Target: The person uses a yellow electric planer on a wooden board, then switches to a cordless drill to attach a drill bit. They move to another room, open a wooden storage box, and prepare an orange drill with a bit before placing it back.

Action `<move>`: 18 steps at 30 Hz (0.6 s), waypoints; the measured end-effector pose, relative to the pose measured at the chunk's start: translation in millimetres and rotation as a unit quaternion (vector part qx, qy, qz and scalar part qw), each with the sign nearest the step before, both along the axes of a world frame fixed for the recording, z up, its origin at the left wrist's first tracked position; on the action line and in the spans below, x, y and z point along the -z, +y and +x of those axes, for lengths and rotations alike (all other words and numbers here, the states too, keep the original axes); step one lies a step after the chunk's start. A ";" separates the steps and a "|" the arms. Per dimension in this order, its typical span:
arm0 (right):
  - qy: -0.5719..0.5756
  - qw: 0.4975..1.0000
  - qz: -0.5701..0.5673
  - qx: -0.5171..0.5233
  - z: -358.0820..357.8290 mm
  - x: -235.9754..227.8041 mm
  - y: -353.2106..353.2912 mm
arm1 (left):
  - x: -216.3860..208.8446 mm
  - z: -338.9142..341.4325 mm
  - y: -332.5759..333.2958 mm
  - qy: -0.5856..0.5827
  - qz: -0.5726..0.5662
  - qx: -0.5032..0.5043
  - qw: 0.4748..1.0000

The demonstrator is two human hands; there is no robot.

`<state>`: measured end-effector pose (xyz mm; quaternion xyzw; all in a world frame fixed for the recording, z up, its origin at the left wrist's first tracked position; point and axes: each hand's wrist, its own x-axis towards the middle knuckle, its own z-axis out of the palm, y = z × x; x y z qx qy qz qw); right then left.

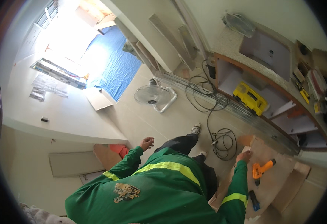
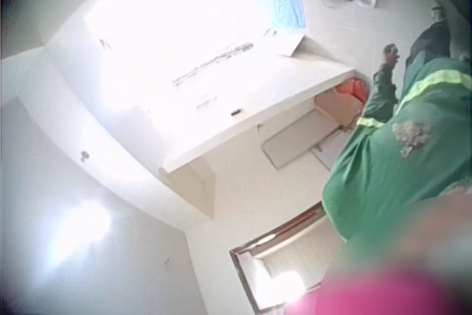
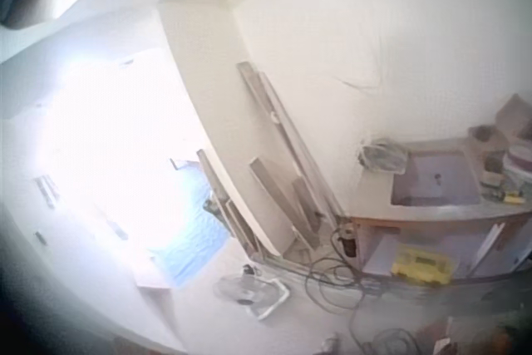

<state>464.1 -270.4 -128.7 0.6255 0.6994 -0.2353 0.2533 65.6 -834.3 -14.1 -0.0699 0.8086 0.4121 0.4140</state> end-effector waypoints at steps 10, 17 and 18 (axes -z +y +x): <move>-0.035 0.997 0.002 -0.065 -5.0 -21.8 -12.8 | 0.2 84.9 -75.4 -0.001 -0.078 0.022 0.997; 0.056 0.990 -0.124 0.021 -26.9 22.0 57.9 | 48.7 121.1 -196.6 -0.157 -0.069 -0.181 0.968; 0.109 0.984 -0.118 0.082 -33.9 23.1 52.0 | 54.1 119.5 -212.9 -0.205 -0.078 -0.223 0.950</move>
